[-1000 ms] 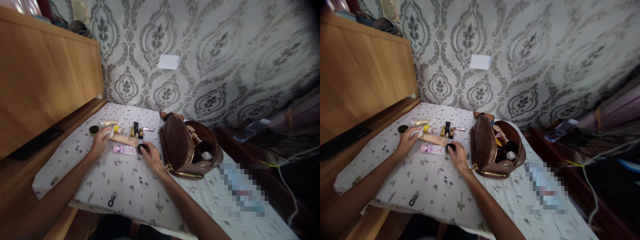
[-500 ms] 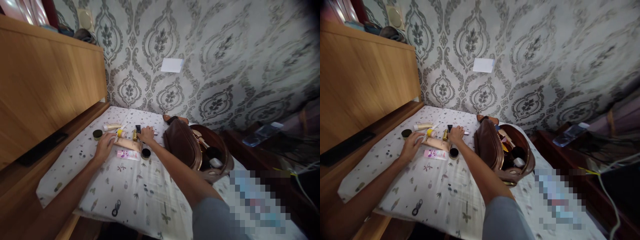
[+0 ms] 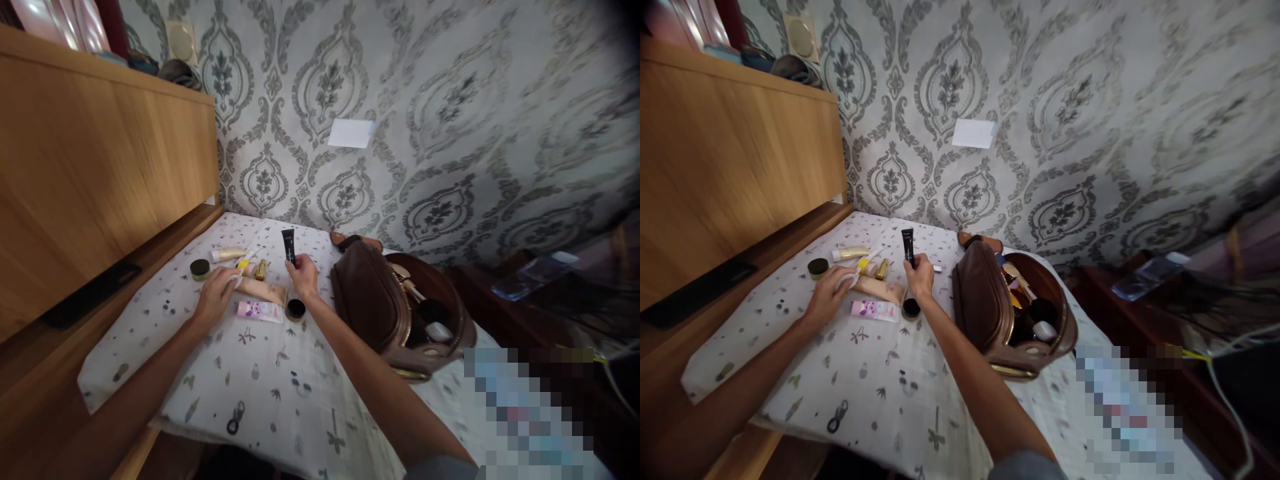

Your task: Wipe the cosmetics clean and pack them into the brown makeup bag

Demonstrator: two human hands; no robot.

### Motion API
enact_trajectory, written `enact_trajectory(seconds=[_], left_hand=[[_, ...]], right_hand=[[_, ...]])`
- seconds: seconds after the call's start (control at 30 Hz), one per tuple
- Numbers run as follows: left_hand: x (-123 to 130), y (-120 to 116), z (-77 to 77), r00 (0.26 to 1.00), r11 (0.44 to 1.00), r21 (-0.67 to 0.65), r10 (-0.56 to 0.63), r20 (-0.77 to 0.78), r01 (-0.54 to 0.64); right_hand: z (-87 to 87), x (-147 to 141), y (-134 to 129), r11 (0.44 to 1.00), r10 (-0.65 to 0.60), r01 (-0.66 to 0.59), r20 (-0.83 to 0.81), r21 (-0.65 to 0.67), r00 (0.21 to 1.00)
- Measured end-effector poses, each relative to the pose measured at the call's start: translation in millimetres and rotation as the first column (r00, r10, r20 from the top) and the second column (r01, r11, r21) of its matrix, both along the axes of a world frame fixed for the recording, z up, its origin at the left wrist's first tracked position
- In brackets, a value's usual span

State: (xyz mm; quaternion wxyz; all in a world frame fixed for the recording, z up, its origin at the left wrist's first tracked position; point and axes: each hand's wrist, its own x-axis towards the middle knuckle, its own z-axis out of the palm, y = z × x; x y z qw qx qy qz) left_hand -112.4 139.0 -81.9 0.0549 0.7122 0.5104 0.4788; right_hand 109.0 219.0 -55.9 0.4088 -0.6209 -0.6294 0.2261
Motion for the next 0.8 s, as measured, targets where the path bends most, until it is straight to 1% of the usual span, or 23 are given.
enact_trajectory(seconds=[0.07, 0.13, 0.2, 0.27, 0.33, 0.4, 0.47, 0.53, 0.6, 0.67, 0.73, 0.8], left_hand=[[-0.7, 1.5, 1.9, 1.0, 1.0, -0.002, 0.002, 0.016, -0.002], [-4.3, 5.2, 4.6, 0.998, 1.0, -0.003, 0.03, 0.06, -0.03], [-9.4, 9.8, 8.5, 0.983, 0.995, -0.017, 0.098, 0.152, -0.097], [-11.9, 12.1, 14.1, 0.948, 0.985, -0.065, 0.174, 0.266, -0.163], [-6.7, 9.3, 21.4, 0.92, 0.98, -0.125, 0.188, 0.344, -0.154], [9.2, 0.2, 29.2, 0.915, 0.985, -0.159, 0.126, 0.384, -0.069], [34.1, -14.0, 35.3, 0.92, 0.985, -0.167, 0.029, 0.39, 0.04], [62.6, -30.0, 37.9, 0.931, 0.976, -0.17, -0.067, 0.358, 0.135], [87.9, -43.7, 37.1, 0.934, 0.961, -0.172, -0.153, 0.323, 0.217], [105.8, -51.8, 34.5, 0.937, 0.954, -0.166, -0.194, 0.291, 0.249], [115.4, -52.7, 32.9, 0.952, 0.964, -0.142, -0.186, 0.244, 0.225], [118.6, -48.0, 34.0, 0.968, 0.976, -0.102, -0.173, 0.184, 0.193]], right_hand=[[-3.8, 4.6, -16.0, 0.998, 0.055, -0.052, -0.095, 0.035, 0.994], [-10.3, 9.7, -33.9, 0.993, 0.11, -0.101, -0.199, 0.056, 0.974], [-16.6, 15.6, -51.3, 0.989, 0.15, -0.144, -0.352, 0.043, 0.924], [-20.0, 21.2, -66.0, 0.985, 0.156, -0.17, -0.498, 0.018, 0.853], [-19.3, 24.5, -77.6, 0.986, 0.138, -0.165, -0.567, 0.005, 0.812], [-16.0, 24.0, -87.1, 0.989, 0.125, -0.15, -0.599, 0.009, 0.791], [-12.8, 19.9, -95.8, 0.989, 0.116, -0.146, -0.63, 0.003, 0.768], [-11.4, 13.8, -105.1, 0.986, 0.126, -0.169, -0.648, -0.003, 0.751], [-11.8, 8.7, -115.4, 0.981, 0.159, -0.196, -0.633, 0.011, 0.758], [-12.6, 6.3, -127.1, 0.983, 0.171, -0.174, -0.58, 0.052, 0.796], [-12.9, 6.6, -139.8, 0.988, 0.157, -0.139, -0.497, 0.073, 0.853], [-13.4, 7.7, -152.2, 0.987, 0.163, -0.147, -0.437, 0.07, 0.885]])
